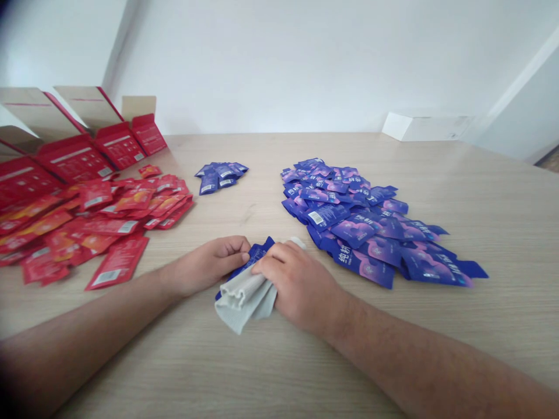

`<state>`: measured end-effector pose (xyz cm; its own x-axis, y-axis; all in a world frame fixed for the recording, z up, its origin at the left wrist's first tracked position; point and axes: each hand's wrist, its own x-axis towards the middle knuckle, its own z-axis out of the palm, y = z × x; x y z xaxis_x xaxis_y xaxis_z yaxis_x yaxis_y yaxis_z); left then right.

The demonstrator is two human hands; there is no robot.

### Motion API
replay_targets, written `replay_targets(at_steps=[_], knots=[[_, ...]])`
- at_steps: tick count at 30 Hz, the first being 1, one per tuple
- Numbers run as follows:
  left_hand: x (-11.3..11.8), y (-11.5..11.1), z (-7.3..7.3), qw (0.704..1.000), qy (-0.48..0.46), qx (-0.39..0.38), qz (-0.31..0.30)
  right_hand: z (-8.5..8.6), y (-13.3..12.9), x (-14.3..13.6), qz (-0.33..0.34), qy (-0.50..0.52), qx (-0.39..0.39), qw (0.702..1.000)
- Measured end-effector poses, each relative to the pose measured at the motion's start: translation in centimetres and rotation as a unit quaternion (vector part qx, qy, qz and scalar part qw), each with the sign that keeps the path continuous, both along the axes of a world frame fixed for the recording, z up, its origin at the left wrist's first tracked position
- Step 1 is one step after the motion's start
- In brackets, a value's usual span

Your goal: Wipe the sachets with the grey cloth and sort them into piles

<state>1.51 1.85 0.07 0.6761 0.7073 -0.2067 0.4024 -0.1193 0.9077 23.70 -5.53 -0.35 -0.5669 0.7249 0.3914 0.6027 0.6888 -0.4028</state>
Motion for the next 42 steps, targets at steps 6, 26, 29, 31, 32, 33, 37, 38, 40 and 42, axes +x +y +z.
replay_targets(at_steps=[6, 26, 29, 31, 32, 33, 37, 38, 40, 42], knots=[[-0.02, 0.02, -0.03, 1.000, 0.003, 0.015, 0.001, 0.02, -0.21, -0.20, 0.056, -0.013, -0.007, 0.998], [0.10, -0.01, 0.04, 1.000, 0.009, 0.021, 0.010, 0.10, -0.21, -0.22, 0.050, -0.014, -0.005, 0.999], [0.10, 0.04, 0.06, 1.000, 0.008, 0.024, 0.009, 0.22, -0.20, -0.21, 0.050, -0.010, -0.005, 0.999], [0.04, 0.08, -0.01, 1.000, 0.005, 0.011, 0.005, 0.19, -0.01, -0.08, 0.017, 0.006, 0.003, 1.000], [0.02, 0.09, -0.04, 1.000, 0.006, 0.006, 0.003, 0.16, 0.07, -0.04, 0.004, 0.010, 0.006, 1.000], [-0.01, 0.09, -0.04, 1.000, 0.008, 0.005, 0.003, 0.14, 0.09, -0.03, -0.001, 0.011, 0.006, 1.000], [0.02, 0.05, 0.11, 1.000, 0.014, 0.027, 0.007, 0.21, -0.15, -0.20, 0.052, -0.010, -0.005, 0.999], [0.05, 0.03, 0.15, 1.000, 0.011, 0.028, 0.007, 0.25, -0.18, -0.21, 0.058, -0.011, -0.007, 0.998], [0.10, 0.00, 0.15, 1.000, 0.000, 0.017, 0.003, 0.30, -0.10, -0.12, 0.039, -0.004, -0.006, 0.999], [0.13, -0.03, 0.11, 1.000, -0.006, 0.002, 0.001, 0.30, 0.07, 0.01, 0.002, 0.004, -0.001, 1.000]])
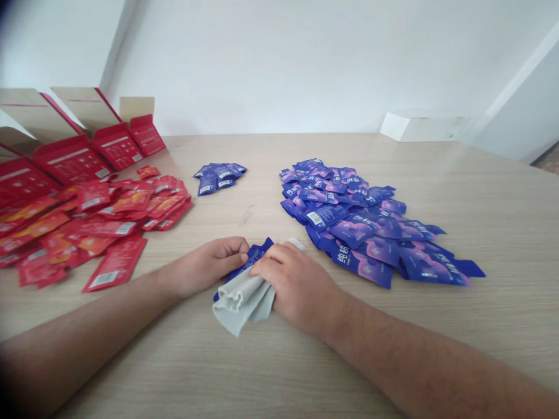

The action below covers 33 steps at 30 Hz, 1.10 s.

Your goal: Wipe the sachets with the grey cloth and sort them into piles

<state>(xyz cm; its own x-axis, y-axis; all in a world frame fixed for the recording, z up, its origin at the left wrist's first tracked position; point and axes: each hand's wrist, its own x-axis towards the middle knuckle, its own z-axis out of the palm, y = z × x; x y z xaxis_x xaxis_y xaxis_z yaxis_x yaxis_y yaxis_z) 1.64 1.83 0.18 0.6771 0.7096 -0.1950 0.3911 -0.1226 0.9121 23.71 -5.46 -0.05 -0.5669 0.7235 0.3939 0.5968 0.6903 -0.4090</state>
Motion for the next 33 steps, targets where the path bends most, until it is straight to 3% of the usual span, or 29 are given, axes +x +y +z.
replay_targets(at_steps=[2, 7, 13, 19, 24, 26, 30, 33], knots=[[0.0, 0.0, 0.0, 1.000, -0.001, -0.003, 0.003, -0.1, 0.0, 0.0, -0.012, 0.002, 0.003, 1.000], [0.0, -0.1, 0.1, 1.000, 0.011, 0.014, 0.005, -0.2, -0.2, -0.2, 0.053, -0.015, -0.006, 0.998], [0.0, 0.1, -0.2, 1.000, -0.002, 0.002, -0.001, -0.2, 0.1, 0.1, -0.013, 0.003, 0.002, 1.000], [0.0, 0.0, -0.1, 1.000, 0.009, 0.019, 0.001, -0.4, -0.6, -0.4, 0.084, -0.034, -0.004, 0.996], [0.0, -0.1, -0.1, 0.999, 0.018, 0.026, -0.018, -0.5, 0.3, 0.3, -0.030, 0.044, 0.009, 0.999], [0.0, -0.2, 0.0, 0.999, 0.023, 0.038, -0.025, -0.4, 0.3, 0.3, -0.026, 0.049, 0.017, 0.998], [0.0, -0.3, 0.2, 0.996, 0.031, 0.066, -0.054, -0.3, -0.2, -0.1, 0.049, 0.021, 0.028, 0.998], [0.1, -0.5, 0.5, 0.997, 0.018, 0.037, -0.067, -0.4, 0.4, 0.4, 0.001, 0.068, 0.015, 0.998]])
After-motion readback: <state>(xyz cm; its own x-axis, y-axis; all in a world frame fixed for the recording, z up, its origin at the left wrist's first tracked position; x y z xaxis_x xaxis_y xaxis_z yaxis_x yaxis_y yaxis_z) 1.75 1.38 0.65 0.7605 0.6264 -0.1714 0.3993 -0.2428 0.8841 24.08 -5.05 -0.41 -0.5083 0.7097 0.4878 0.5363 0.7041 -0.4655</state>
